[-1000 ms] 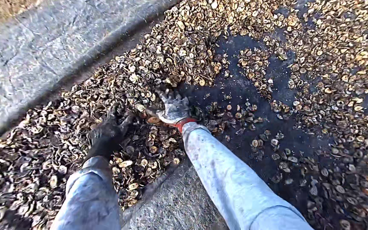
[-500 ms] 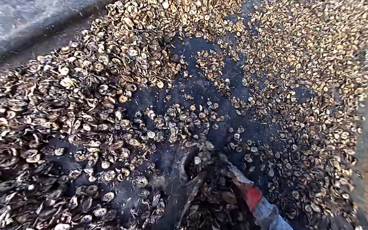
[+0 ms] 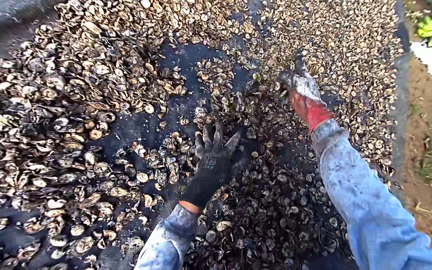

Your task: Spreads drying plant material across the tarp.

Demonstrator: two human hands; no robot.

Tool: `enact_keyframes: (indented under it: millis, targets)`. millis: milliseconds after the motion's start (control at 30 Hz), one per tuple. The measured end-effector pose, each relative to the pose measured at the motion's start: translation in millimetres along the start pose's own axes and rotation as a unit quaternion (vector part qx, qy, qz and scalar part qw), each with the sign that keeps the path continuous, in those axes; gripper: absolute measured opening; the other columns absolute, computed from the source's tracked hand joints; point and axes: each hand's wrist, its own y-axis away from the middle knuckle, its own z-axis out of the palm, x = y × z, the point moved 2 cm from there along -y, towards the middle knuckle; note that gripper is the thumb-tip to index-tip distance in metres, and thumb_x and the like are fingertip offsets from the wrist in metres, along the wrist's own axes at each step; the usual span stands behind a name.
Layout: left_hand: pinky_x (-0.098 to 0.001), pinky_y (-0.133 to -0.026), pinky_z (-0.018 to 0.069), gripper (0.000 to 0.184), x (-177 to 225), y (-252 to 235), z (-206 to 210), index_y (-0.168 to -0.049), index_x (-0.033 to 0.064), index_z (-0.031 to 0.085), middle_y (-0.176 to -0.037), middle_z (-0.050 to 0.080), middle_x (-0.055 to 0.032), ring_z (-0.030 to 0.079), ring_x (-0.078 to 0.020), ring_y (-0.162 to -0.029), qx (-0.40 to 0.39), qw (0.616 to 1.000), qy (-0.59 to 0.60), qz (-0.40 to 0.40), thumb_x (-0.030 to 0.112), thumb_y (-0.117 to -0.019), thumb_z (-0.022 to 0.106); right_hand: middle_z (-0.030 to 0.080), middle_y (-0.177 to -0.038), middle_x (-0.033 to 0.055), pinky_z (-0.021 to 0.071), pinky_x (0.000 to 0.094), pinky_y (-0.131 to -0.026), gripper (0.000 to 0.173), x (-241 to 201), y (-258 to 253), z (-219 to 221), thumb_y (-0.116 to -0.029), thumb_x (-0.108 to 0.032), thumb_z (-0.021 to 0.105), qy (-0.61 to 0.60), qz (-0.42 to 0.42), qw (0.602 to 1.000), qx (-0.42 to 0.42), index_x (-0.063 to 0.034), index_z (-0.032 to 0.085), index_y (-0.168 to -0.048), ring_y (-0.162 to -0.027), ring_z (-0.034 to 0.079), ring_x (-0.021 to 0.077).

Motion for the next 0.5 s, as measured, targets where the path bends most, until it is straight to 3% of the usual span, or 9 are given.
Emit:
enact_keyframes:
  millis: [67, 100, 167, 200, 267, 333, 367, 433, 500]
  targets:
    - [-0.0838, -0.111, 0.0097, 0.071, -25, 0, 9, -0.155, 0.033, 0.046, -0.168, 0.022, -0.0241, 0.012, -0.059, -0.151, 0.026, 0.999, -0.02, 0.007, 0.064, -0.0921, 0.058, 0.034, -0.166, 0.0072, 0.0476, 0.0484, -0.111, 0.086, 13, 74, 7, -0.0971, -0.039, 0.065, 0.107, -0.026, 0.988, -0.106, -0.028, 0.016, -0.166, -0.141, 0.05, 0.0204]
    - [-0.0848, -0.11, 0.011, 0.069, -38, -5, 7, -0.155, 0.032, 0.046, -0.168, 0.022, -0.0241, 0.013, -0.0594, -0.151, 0.029, 0.999, -0.025, -0.004, 0.064, -0.0951, 0.054, 0.035, -0.165, 0.0093, 0.0468, 0.0584, -0.108, 0.093, 23, 127, 13, -0.0894, -0.05, 0.073, 0.177, -0.06, 0.972, -0.14, -0.0308, 0.023, -0.165, -0.142, 0.049, 0.0267]
    - [-0.0847, -0.11, 0.0135, 0.068, -46, -26, -11, -0.16, 0.0302, 0.037, -0.169, 0.014, -0.0257, 0.009, -0.0594, -0.151, 0.002, 0.999, -0.023, -0.029, 0.06, -0.1002, 0.051, 0.021, -0.17, 0.0164, 0.0261, 0.074, -0.116, 0.108, 40, 236, 42, -0.0697, -0.08, 0.072, 0.301, -0.137, 0.911, -0.248, -0.0351, 0.035, -0.16, -0.154, 0.023, 0.0449]
    - [-0.084, -0.11, 0.014, 0.068, -41, -43, -18, -0.16, 0.0286, 0.037, -0.168, 0.015, -0.0274, 0.009, -0.0599, -0.151, 0.006, 1.0, -0.025, -0.017, 0.058, -0.1009, 0.05, 0.027, -0.168, 0.0203, 0.0214, 0.0785, -0.114, 0.106, 48, 293, 58, -0.0621, -0.082, 0.074, 0.307, -0.167, 0.892, -0.286, -0.0369, 0.047, -0.154, -0.152, 0.023, 0.0523]
    - [-0.083, -0.11, 0.0136, 0.065, -26, -88, -11, -0.155, 0.0288, 0.047, -0.164, 0.026, -0.0293, 0.014, -0.0616, -0.149, 0.028, 0.997, -0.042, 0.059, 0.06, -0.0975, 0.051, 0.039, -0.161, 0.0219, 0.0217, 0.0744, -0.117, 0.093, 59, 385, 82, -0.0708, -0.07, 0.078, 0.259, -0.184, 0.884, -0.342, -0.0261, 0.055, -0.15, -0.149, 0.032, 0.0498]
    - [-0.0812, -0.113, 0.0107, 0.062, -5, -125, 18, -0.152, 0.0323, 0.051, -0.165, 0.03, -0.0224, 0.015, -0.0575, -0.151, -0.009, 0.985, -0.047, 0.168, 0.061, -0.0964, 0.053, 0.046, -0.158, 0.0171, 0.0194, 0.064, -0.123, 0.068, 77, 417, 84, -0.0928, -0.05, 0.066, 0.205, -0.19, 0.891, -0.357, -0.0179, 0.054, -0.151, -0.149, 0.038, 0.0384]
    - [-0.0803, -0.115, 0.0087, 0.06, 3, -140, 37, -0.15, 0.0321, 0.053, -0.166, 0.032, -0.0189, 0.015, -0.0546, -0.153, -0.044, 0.971, -0.05, 0.23, 0.059, -0.0962, 0.055, 0.05, -0.157, 0.0113, 0.0185, 0.0648, -0.123, 0.06, 87, 409, 78, -0.0953, -0.049, 0.065, 0.207, -0.209, 0.89, -0.348, -0.0212, 0.058, -0.148, -0.15, 0.039, 0.0347]
    - [-0.0755, -0.118, 0.0017, 0.056, 1, -163, 69, -0.148, 0.0296, 0.057, -0.166, 0.036, -0.0099, 0.015, -0.0466, -0.156, -0.11, 0.945, -0.042, 0.305, 0.053, -0.0975, 0.057, 0.054, -0.154, 0.0071, 0.021, 0.0717, -0.119, 0.043, 102, 383, 58, -0.0972, -0.041, 0.065, 0.249, -0.219, 0.894, -0.3, -0.0285, 0.067, -0.138, -0.149, 0.04, 0.0392]
    - [-0.0789, -0.116, 0.0064, 0.055, -16, -185, 78, -0.146, 0.0314, 0.058, -0.165, 0.039, -0.0059, 0.019, -0.0485, -0.154, -0.074, 0.951, -0.072, 0.292, 0.054, -0.0964, 0.057, 0.053, -0.155, 0.0097, 0.0231, 0.0787, -0.113, 0.043, 116, 362, 31, -0.0888, -0.052, 0.07, 0.337, -0.194, 0.892, -0.23, -0.036, 0.071, -0.128, -0.147, 0.038, 0.0462]
